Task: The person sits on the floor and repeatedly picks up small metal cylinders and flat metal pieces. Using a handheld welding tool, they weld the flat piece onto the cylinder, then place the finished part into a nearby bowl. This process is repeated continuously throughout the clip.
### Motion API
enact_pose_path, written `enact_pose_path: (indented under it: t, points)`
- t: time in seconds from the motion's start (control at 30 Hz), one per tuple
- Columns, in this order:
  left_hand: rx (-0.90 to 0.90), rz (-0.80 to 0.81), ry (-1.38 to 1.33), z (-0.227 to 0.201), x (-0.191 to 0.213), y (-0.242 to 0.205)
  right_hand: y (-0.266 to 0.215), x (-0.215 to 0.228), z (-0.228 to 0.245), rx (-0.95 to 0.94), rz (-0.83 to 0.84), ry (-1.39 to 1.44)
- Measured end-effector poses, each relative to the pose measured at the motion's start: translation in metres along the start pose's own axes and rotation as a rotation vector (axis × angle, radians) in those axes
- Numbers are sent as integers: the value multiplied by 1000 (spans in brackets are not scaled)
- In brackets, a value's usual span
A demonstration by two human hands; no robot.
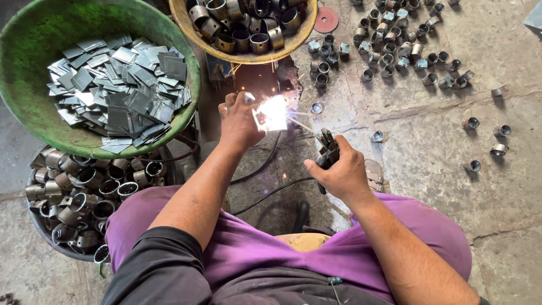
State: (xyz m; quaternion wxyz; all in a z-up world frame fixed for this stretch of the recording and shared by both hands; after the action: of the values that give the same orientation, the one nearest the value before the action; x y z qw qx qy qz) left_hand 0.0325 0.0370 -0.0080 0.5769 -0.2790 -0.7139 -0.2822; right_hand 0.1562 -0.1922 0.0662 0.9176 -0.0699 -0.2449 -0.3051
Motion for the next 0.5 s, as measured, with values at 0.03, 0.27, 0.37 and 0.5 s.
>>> enact_pose_path:
  t: [0.03, 0.27, 0.37, 0.5]
  points:
    - [-5, -32, 2, 1, -1, -1, 0, -1, -1, -22, 9, 5]
    - [16, -36, -21, 4, -12, 0, 1, 0, -6, -56, -23, 24]
    - [9, -44, 26, 0, -6, 1, 6, 11, -11, -104, -91, 16]
    - [-36, -80, -42, -1, 9, 0, 13, 30, -8, 64, -205, 35]
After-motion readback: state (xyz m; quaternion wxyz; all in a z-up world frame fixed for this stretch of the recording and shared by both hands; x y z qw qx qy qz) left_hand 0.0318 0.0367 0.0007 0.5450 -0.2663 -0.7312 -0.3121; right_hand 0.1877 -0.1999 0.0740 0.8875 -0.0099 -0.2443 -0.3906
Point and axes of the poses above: each hand's wrist, its own y-axis towards the middle knuckle, its own x-axis out of the back of the hand, z = x × y, the point moved 5 cm from there along y, towards the middle knuckle, and after that the axes turned 14 degrees about y, right-handed, at the moved point
